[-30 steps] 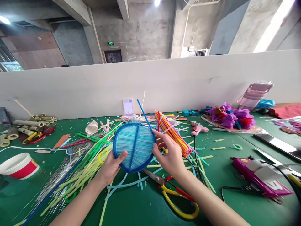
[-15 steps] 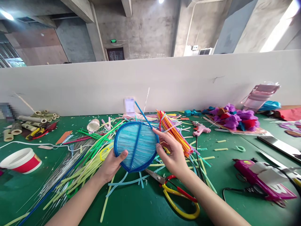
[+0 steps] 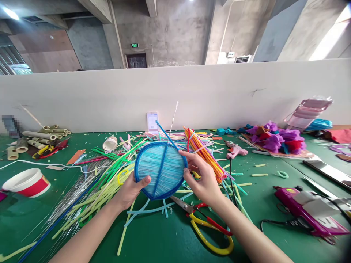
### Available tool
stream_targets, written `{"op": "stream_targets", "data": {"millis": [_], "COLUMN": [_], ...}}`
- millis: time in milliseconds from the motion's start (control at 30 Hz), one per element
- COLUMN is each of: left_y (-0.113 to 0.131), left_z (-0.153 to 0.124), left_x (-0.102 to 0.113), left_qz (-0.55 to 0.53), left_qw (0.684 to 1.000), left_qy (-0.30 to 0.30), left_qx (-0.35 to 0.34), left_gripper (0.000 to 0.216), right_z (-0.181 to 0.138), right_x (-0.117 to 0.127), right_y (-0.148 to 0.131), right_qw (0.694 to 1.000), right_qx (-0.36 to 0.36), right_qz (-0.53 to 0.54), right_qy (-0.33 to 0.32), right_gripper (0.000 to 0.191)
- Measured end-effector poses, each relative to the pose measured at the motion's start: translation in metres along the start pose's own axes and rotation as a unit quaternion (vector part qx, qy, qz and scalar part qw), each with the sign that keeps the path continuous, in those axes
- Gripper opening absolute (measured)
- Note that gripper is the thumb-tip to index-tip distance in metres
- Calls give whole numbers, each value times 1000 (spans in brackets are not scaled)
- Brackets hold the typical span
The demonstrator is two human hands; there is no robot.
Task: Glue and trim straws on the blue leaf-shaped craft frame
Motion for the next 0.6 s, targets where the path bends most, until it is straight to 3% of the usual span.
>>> {"op": "stream_targets", "data": {"millis": [133, 400, 600], "left_y": [3, 18, 29], "left_z": [0, 3, 1], "left_x": [-1, -8, -11], "left_qz": [-18, 39, -60], "left_qw": [999, 998, 998], "left_qy": [16, 49, 8], "left_qx": [39, -19, -26], "left_gripper": [63, 58, 67], "right_z": [0, -4, -5], "right_x": [-3, -18, -20], "right_y": [3, 6, 4], "right_qw": [999, 988, 982], "right_qx": [-5, -17, -11], "right_qz": [7, 43, 62], "right_qy": [-46, -150, -176], "right_gripper": [46, 48, 47]}}
Point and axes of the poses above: each hand's wrist, its own z-axis towards the middle knuckle, its own x-axis out of the back of the hand, y = z × x, the point moved 3 cm from there along z, towards the middle knuckle, and after that the axes turned 4 degrees about -z, right-handed, at the moved point
